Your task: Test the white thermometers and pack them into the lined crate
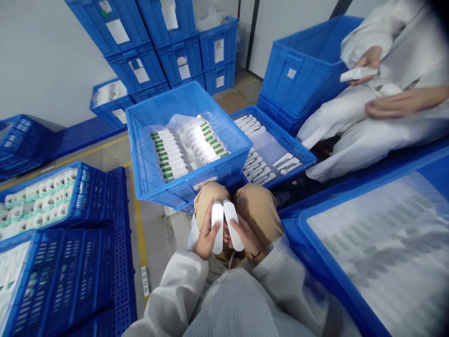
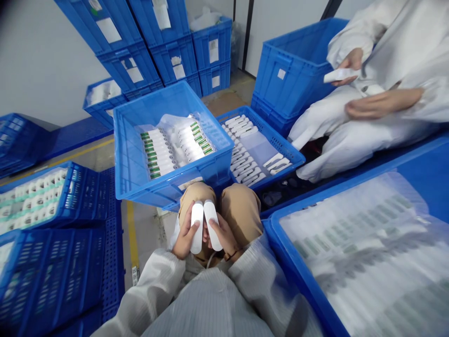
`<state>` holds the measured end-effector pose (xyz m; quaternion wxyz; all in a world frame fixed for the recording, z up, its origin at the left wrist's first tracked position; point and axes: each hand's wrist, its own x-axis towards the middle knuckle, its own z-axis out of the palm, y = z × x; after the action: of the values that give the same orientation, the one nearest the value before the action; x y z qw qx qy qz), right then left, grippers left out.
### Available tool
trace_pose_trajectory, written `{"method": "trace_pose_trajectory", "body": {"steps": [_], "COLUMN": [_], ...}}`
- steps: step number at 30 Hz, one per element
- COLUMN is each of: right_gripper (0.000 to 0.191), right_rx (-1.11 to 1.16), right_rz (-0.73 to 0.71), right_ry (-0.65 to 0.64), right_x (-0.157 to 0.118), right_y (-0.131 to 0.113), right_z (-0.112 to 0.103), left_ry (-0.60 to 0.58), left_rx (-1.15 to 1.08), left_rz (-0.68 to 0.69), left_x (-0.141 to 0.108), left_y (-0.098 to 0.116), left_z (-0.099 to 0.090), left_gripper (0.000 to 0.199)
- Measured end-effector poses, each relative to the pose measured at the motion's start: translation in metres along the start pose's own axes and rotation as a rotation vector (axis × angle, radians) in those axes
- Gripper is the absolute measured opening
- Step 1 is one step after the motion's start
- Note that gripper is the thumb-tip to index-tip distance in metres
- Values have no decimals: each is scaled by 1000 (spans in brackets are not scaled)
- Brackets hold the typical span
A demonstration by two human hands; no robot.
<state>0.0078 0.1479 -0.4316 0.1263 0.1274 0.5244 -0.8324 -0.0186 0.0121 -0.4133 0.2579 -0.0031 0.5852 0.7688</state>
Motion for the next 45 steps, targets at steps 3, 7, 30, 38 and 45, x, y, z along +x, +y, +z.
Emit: {"method": "trace_pose_trajectory", "body": {"steps": [3, 7, 30, 38, 45], "right_gripper": [42, 38, 45, 52, 47], "right_rx": [-5, 23, -120, -104, 131], "right_rz": [-1, -4, -44, 85, 240], "right_ry": [-15, -57, -8, 30, -103], "right_x": [0, 0, 0, 4, 11], "right_y": [1, 0, -3, -2, -4], "right_z": [0, 0, -1, -4, -9], "left_ry": [-21, -32, -35, 25, 74], "left_rx": [-39, -59, -118, -158, -332], "left_rz": [-4, -15, 16, -5, -76], "left_x": [0, 0, -2, -7, -12], "left_y": [-2, -2, -3, 6, 8], "left_z": [-1, -3, -6, -15, -28], "left_gripper": [93, 92, 90, 84, 90]}}
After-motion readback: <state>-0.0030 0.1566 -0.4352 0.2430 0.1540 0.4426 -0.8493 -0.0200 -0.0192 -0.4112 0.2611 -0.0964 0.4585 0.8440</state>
